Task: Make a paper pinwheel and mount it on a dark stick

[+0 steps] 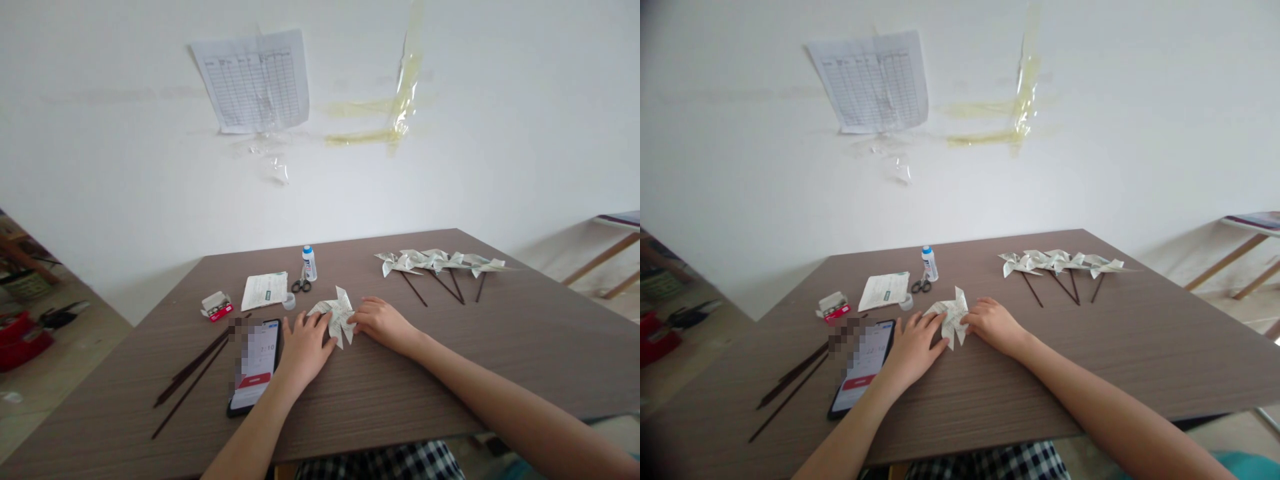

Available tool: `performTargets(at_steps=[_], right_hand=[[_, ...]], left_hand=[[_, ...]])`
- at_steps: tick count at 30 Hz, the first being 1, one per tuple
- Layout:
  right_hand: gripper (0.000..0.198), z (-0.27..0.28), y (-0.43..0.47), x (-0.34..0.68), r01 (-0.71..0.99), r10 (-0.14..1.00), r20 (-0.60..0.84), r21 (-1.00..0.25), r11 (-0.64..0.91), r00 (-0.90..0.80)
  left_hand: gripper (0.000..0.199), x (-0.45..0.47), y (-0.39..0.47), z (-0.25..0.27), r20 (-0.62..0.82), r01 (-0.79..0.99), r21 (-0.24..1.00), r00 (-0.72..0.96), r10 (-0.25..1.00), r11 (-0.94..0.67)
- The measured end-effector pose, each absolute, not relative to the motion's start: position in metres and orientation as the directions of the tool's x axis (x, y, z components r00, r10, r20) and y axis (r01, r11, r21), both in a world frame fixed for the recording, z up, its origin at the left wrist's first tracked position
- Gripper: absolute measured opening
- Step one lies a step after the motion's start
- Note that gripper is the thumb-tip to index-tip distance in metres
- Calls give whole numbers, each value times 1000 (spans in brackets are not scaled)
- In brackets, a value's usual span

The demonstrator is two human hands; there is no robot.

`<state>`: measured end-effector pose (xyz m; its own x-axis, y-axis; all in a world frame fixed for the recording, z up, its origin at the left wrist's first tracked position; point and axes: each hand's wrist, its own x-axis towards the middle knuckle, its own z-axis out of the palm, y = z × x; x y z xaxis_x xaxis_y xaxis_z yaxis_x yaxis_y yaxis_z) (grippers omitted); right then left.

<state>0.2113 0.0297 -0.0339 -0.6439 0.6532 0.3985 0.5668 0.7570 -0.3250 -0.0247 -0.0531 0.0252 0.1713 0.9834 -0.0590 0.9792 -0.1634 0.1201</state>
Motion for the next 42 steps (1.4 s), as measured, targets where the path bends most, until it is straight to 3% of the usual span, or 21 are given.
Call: performTargets(at_steps=[6,11,20,24,35,42], right_hand=[[16,-38,34,209,579,625,421,-248,777,-658],[24,-44,34,207,604,638,443,-237,761,-630],[14,-49,28,199,594,818,414,-563,575,-399],[15,-47,27,197,608,876,366,-631,482,-314],[19,-45,24,195,695,791,435,-400,597,-430],[21,-45,25,192,739,800,427,-348,576,-422]], left_hand=[[60,-25,-54,25,-50,979,118,172,984,-165],[61,-25,-53,23,-37,979,114,172,984,-166],[72,-24,-52,25,-19,977,141,167,986,-162],[64,-26,-52,21,-2,974,145,175,985,-173],[45,-21,-52,21,75,969,170,167,983,-177],[41,-12,-51,17,111,963,175,187,976,-204]])
